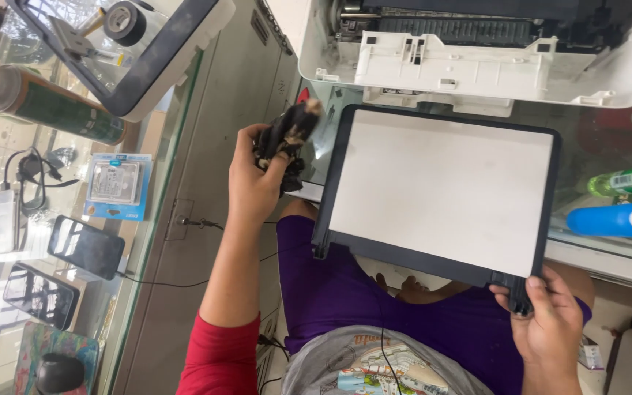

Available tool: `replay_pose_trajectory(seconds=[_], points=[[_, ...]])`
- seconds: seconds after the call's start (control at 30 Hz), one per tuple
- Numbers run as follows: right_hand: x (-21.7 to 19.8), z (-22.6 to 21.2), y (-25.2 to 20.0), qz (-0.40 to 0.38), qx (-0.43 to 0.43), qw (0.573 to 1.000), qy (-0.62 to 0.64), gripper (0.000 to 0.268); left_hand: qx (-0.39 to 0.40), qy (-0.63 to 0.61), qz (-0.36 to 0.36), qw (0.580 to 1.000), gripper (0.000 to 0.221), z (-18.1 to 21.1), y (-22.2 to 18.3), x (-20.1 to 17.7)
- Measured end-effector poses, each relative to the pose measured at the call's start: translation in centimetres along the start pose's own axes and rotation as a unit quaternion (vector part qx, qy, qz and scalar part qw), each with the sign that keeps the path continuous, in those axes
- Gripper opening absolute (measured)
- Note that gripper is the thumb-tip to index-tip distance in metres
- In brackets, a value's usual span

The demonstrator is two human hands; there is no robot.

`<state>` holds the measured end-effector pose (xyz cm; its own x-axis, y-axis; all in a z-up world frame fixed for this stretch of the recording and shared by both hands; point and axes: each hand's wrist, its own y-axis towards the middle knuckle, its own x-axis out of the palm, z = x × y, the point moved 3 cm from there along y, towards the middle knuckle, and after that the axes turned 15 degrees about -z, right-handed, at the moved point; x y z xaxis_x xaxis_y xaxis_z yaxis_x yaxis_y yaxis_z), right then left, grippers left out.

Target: Cleaning the scanner lid of a printer using a cloth and cleaning spray at a repair bench.

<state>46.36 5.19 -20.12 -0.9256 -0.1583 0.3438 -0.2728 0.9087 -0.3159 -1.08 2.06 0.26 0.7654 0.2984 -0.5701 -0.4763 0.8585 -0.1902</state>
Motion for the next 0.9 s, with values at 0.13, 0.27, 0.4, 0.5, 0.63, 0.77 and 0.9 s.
replay_pose_trajectory(seconds=[0.13, 0.27, 0.4, 0.5, 0.63, 0.77, 0.9], points=[[-0.4, 0.1, -0.1, -0.030, -0.003, 1.000, -0.003, 0.040, -0.020, -0.066, 0.007, 0.998, 0.042, 0.3, -0.2, 0.1], [0.2, -1.1, -0.3, -0.072, 0.029, 0.997, 0.005, 0.057, -0.045, -0.131, 0.010, 0.990, 0.038, 0.2, -0.2, 1.0], [-1.5, -1.3, -1.2, -0.003, 0.001, 0.999, -0.055, 0.043, 0.066, -0.090, 0.035, 0.993, 0.043, -0.3, -0.2, 0.7], [-2.7, -4.0, -2.9, 0.140, -0.112, 0.958, -0.224, 0.008, 0.110, -0.097, 0.044, 0.988, 0.026, 0.1, -1.1, 0.4], [-1.1, -10.2, -2.7, 0.167, -0.293, 0.878, -0.338, 0.019, 0.152, -0.103, -0.161, 0.970, 0.034, 1.9, -4.4, 0.6], [2.5, -15.1, 0.9, 0.086, -0.347, 0.842, -0.403, 0.048, 0.169, -0.045, -0.441, 0.880, 0.028, 1.0, -7.1, 2.8], [3.4, -15.8, 3.7, 0.095, -0.307, 0.819, -0.475, 0.060, 0.112, 0.041, -0.570, 0.813, 0.020, -0.8, -10.2, 9.8]])
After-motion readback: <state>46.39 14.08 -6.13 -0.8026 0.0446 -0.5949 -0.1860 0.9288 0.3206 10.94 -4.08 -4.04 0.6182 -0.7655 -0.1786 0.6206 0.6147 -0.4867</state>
